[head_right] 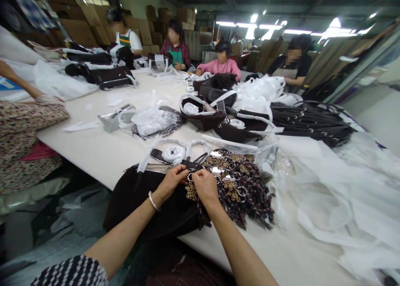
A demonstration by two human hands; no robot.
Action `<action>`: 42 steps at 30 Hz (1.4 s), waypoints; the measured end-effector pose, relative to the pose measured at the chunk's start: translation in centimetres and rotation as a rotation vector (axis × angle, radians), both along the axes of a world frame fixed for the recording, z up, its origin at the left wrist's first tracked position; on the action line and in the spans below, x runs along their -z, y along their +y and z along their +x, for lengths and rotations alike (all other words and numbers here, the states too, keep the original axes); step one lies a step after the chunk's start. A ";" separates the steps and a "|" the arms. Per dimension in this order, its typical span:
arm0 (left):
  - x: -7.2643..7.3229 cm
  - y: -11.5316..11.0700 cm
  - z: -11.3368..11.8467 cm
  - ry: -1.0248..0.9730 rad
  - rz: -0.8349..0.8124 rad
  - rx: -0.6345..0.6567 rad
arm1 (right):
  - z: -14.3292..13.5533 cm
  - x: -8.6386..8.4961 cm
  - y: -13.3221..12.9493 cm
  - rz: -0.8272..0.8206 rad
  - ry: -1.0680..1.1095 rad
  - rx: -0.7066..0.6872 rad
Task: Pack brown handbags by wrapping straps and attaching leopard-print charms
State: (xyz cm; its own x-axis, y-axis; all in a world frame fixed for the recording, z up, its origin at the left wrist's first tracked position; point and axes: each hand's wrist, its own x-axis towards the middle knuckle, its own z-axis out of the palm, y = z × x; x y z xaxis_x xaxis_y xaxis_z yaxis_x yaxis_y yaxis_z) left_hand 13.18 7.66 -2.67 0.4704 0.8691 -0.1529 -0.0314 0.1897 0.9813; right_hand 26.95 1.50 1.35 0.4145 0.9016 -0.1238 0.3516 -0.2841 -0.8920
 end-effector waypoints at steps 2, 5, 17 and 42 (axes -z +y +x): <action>0.0 -0.1 -0.1 -0.041 0.006 -0.003 | 0.0 -0.3 0.0 0.011 -0.026 0.008; 0.0 -0.3 -0.3 -0.079 0.013 -0.012 | -0.1 -0.7 -0.1 0.039 -0.059 -0.004; -1.1 -1.2 -0.6 -0.104 0.007 -0.011 | -0.6 -0.2 0.1 0.122 -0.168 -0.014; -3.1 -5.0 -1.7 0.014 -0.283 0.086 | 0.7 -4.2 -3.8 -0.186 0.302 -0.214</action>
